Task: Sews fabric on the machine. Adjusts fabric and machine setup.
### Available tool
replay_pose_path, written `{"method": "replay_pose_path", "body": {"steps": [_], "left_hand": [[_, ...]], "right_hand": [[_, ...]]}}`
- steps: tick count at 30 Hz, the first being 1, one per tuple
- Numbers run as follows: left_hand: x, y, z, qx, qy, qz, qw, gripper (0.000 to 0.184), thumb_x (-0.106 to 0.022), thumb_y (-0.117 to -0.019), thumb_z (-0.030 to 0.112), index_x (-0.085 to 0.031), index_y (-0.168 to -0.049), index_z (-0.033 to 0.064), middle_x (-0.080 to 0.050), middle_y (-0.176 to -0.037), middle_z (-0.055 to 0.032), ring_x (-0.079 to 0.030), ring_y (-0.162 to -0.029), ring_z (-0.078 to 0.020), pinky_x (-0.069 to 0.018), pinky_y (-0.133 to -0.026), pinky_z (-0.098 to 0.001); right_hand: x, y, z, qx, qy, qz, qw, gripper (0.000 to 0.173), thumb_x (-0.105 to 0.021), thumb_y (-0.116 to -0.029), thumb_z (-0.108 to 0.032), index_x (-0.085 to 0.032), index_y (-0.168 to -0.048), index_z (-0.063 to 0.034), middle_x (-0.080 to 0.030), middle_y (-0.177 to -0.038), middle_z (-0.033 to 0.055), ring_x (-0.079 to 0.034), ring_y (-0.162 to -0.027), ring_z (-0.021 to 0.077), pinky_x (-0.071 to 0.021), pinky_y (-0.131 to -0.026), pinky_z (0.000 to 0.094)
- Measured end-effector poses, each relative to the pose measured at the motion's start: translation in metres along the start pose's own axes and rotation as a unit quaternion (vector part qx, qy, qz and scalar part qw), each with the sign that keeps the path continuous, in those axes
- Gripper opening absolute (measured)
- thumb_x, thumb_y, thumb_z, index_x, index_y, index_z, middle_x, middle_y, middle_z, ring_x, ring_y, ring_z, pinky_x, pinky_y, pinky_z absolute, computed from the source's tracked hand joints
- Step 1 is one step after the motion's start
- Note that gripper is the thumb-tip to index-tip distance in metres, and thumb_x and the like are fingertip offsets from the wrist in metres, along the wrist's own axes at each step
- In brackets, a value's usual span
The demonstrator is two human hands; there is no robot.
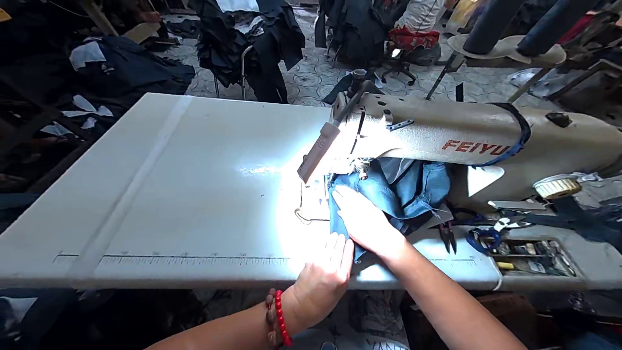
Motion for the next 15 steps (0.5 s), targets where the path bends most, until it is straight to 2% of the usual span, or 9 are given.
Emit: {"method": "replay_pose_path", "body": {"steps": [1, 2, 5, 9, 15], "left_hand": [[0.0006, 0.0001, -0.001, -0.002, 0.005, 0.001, 1.0, 0.03, -0.055, -0.0926, -0.002, -0.072, -0.117, -0.0059, -0.075, -0.114, -0.0205, -0.074, -0.107, -0.032, -0.0584, -0.095, -0.0375], [0.0014, 0.0003, -0.0021, -0.006, 0.014, 0.004, 1.0, 0.029, -0.055, -0.0928, -0.003, -0.072, -0.116, -0.0059, -0.076, -0.113, -0.0198, -0.075, -0.107, -0.0314, -0.0584, -0.095, -0.0369], [0.0045, 0.0013, -0.0054, -0.027, 0.054, 0.013, 0.998, 0.024, -0.056, -0.0914, -0.004, -0.075, -0.107, -0.0046, -0.077, -0.107, -0.0189, -0.076, -0.103, -0.0303, -0.0598, -0.091, -0.0363], [0.0065, 0.0, -0.0096, -0.048, 0.084, -0.009, 0.995, 0.022, -0.057, -0.09, -0.003, -0.075, -0.103, -0.0033, -0.077, -0.106, -0.0186, -0.076, -0.102, -0.0297, -0.0602, -0.091, -0.037], [0.0084, -0.0006, -0.0107, -0.06, 0.095, -0.005, 0.994, 0.022, -0.057, -0.09, -0.002, -0.075, -0.101, -0.003, -0.077, -0.105, -0.0197, -0.076, -0.101, -0.0309, -0.0603, -0.09, -0.0373]], "right_hand": [[-0.0048, -0.002, 0.0075, -0.02, -0.019, -0.015, 1.0, 0.046, -0.041, -0.1098, -0.017, -0.045, -0.153, -0.0019, -0.042, -0.161, 0.0173, -0.036, -0.152, 0.0298, -0.0289, -0.124, 0.0449], [-0.0061, -0.0015, 0.0122, -0.025, -0.038, -0.009, 0.999, 0.046, -0.041, -0.1099, -0.018, -0.046, -0.154, -0.0046, -0.04, -0.162, 0.0156, -0.035, -0.152, 0.0288, -0.0289, -0.124, 0.0445], [-0.0046, 0.0028, 0.0161, -0.023, -0.074, 0.026, 0.997, 0.041, -0.046, -0.1084, -0.02, -0.057, -0.147, -0.0109, -0.049, -0.155, 0.0138, -0.043, -0.147, 0.0291, -0.0355, -0.12, 0.0455], [-0.0003, 0.0031, 0.0155, 0.006, -0.101, 0.078, 0.992, 0.035, -0.053, -0.1045, -0.015, -0.068, -0.135, -0.0061, -0.06, -0.143, 0.018, -0.05, -0.141, 0.0321, -0.0389, -0.117, 0.0446], [0.0005, 0.0036, 0.0155, 0.006, -0.105, 0.092, 0.99, 0.034, -0.054, -0.1035, -0.016, -0.069, -0.132, -0.0057, -0.061, -0.14, 0.018, -0.052, -0.138, 0.032, -0.041, -0.116, 0.0437]]}}
Point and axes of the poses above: each hand's wrist, its own y-axis away from the middle knuckle, its own x-axis out of the back of the hand, z = x × y, the point moved 6 cm from there along -y, towards the middle knuckle
